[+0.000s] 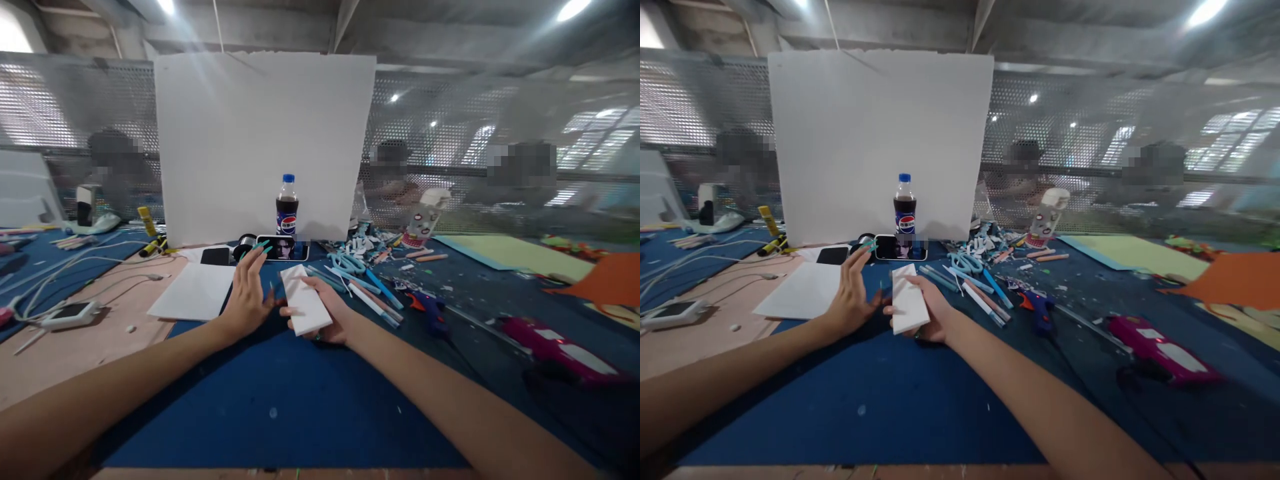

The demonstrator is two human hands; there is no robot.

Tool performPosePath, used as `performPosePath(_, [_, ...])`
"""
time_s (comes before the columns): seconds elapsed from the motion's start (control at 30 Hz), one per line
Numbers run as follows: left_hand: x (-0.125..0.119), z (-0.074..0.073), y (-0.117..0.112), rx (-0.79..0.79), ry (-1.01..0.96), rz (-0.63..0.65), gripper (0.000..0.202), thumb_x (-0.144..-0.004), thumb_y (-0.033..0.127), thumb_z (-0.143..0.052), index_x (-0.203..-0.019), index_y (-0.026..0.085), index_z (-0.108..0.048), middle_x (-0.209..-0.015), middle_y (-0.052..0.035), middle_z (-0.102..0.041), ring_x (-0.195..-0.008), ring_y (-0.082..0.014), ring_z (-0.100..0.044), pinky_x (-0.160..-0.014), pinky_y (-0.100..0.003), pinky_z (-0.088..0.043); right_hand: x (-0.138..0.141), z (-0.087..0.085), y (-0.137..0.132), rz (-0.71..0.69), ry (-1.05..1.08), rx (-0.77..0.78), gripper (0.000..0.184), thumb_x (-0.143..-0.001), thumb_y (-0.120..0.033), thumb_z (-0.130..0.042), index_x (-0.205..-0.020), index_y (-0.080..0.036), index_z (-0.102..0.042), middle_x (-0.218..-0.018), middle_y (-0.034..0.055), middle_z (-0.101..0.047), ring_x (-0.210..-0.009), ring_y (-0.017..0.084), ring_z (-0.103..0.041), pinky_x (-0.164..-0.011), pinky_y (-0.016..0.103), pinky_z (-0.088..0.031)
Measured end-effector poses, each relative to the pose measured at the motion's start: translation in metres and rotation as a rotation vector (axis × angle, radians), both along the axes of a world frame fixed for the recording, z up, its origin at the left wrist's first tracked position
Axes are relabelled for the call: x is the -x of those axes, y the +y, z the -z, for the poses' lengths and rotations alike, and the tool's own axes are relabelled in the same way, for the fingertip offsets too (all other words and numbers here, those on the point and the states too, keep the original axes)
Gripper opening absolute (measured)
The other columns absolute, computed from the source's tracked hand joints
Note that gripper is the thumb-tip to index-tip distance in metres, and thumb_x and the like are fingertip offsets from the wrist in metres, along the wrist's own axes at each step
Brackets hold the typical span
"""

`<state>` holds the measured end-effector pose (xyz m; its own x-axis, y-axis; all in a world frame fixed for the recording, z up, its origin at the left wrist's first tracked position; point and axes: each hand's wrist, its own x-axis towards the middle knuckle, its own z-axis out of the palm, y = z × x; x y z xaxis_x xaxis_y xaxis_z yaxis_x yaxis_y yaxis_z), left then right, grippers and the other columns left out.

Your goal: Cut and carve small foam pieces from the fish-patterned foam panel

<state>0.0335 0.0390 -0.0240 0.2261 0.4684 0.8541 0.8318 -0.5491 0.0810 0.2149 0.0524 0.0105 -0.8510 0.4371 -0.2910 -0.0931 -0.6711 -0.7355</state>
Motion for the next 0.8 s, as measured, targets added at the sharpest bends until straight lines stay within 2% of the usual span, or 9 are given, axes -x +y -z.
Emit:
performPosePath(0.07, [-0.001, -0.001, -0.002, 0.0, 0.059, 0.062, 0.064, -0.076, 0.01, -0.049, -0.132, 0.008, -0.018, -0.135, -0.0226, -0.029, -0.129, -0.0308, -0.025, -0.102, -0.051, -0.03, -0.004, -0.005, 0.001, 0.038, -0.171, -0.103, 0.038, -0.075, -0.053, -0.038, -0.086, -0.017, -0.045, -0.067, 0.0008, -0.046, -0.045, 0.008, -0.04, -0.033, 0.015, -0.023])
performPosePath(0.13, [-0.001, 0.0, -0.002, 0.017, 0.086, 0.107, 0.067, -0.073, 0.005, -0.047, -0.133, 0.009, -0.017, -0.135, -0.0222, -0.027, -0.129, -0.0312, -0.024, -0.102, -0.052, -0.029, -0.007, -0.011, -0.001, 0.1, -0.323, -0.301, 0.037, -0.072, -0.052, -0.043, -0.084, -0.017, -0.046, -0.067, 0.0005, -0.047, -0.044, 0.008, -0.038, -0.035, 0.016, -0.024])
performPosePath(0.2, [0.001, 0.002, 0.001, 0.077, 0.031, 0.119, 0.068, -0.071, 0.003, -0.045, -0.132, 0.009, -0.018, -0.134, -0.0216, -0.028, -0.128, -0.0311, -0.025, -0.102, -0.053, -0.028, -0.009, -0.016, -0.004, 0.231, -0.553, -0.678, 0.042, -0.065, -0.052, -0.055, -0.087, -0.018, -0.046, -0.067, 0.001, -0.048, -0.047, 0.009, -0.041, -0.038, 0.019, -0.027])
performPosePath(0.3, [0.007, 0.006, 0.01, 0.238, -0.224, 0.11, 0.06, -0.073, 0.006, -0.044, -0.129, 0.012, -0.025, -0.129, -0.0181, -0.035, -0.124, -0.0299, -0.032, -0.099, -0.053, -0.032, -0.01, -0.014, -0.005, 0.511, -0.944, -1.359, 0.06, -0.054, -0.049, -0.068, -0.099, -0.017, -0.045, -0.086, 0.01, -0.055, -0.065, 0.02, -0.053, -0.048, 0.027, -0.035])
performPosePath(0.37, [0.012, 0.007, 0.015, 0.374, -0.42, 0.173, 0.046, -0.081, 0.011, -0.036, -0.126, 0.015, -0.028, -0.124, -0.0154, -0.041, -0.116, -0.0251, -0.043, -0.095, -0.049, -0.039, -0.01, -0.009, -0.003, 0.578, -1.113, -1.632, 0.068, -0.053, -0.05, -0.069, -0.106, -0.016, -0.044, -0.1, 0.016, -0.053, -0.076, 0.027, -0.056, -0.054, 0.03, -0.038])
performPosePath(0.47, [0.014, 0.005, 0.015, 0.492, -0.558, 0.416, 0.036, -0.09, 0.022, -0.021, -0.125, 0.016, -0.029, -0.126, -0.016, -0.041, -0.112, -0.0212, -0.049, -0.092, -0.041, -0.044, -0.011, -0.002, 0.001, 0.523, -1.258, -1.764, 0.071, -0.054, -0.048, -0.071, -0.11, -0.015, -0.043, -0.104, 0.0179, -0.053, -0.08, 0.031, -0.058, -0.054, 0.031, -0.039])
performPosePath(0.57, [0.009, 0.0, 0.009, 0.563, -0.449, 0.604, 0.048, -0.086, 0.028, -0.04, -0.13, 0.017, -0.022, -0.134, -0.0182, -0.034, -0.12, -0.0252, -0.042, -0.095, -0.043, -0.041, -0.012, 0.0, 0.002, 0.488, -1.291, -1.814, 0.071, -0.057, -0.048, -0.072, -0.113, -0.015, -0.041, -0.105, 0.0172, -0.054, -0.083, 0.032, -0.058, -0.055, 0.031, -0.039])
performPosePath(0.67, [0.004, -0.002, 0.005, 0.651, -0.346, 0.601, 0.07, -0.077, 0.025, -0.057, -0.132, 0.017, -0.014, -0.132, -0.0196, -0.036, -0.117, -0.0265, -0.045, -0.093, -0.043, -0.044, -0.013, 0.0, 0.002, 0.491, -1.265, -1.853, 0.075, -0.058, -0.047, -0.072, -0.117, -0.016, -0.038, -0.11, 0.0177, -0.053, -0.082, 0.032, -0.059, -0.055, 0.031, -0.04])
performPosePath(0.8, [0.003, 0.0, 0.007, 0.638, -0.289, 0.487, 0.058, -0.078, 0.023, -0.056, -0.126, 0.015, -0.025, -0.123, -0.0166, -0.045, -0.109, -0.0234, -0.051, -0.09, -0.042, -0.046, -0.015, 0.0, 0.003, 0.545, -1.268, -1.876, 0.081, -0.058, -0.049, -0.071, -0.123, -0.016, -0.035, -0.114, 0.0181, -0.049, -0.081, 0.03, -0.059, -0.053, 0.031, -0.041])
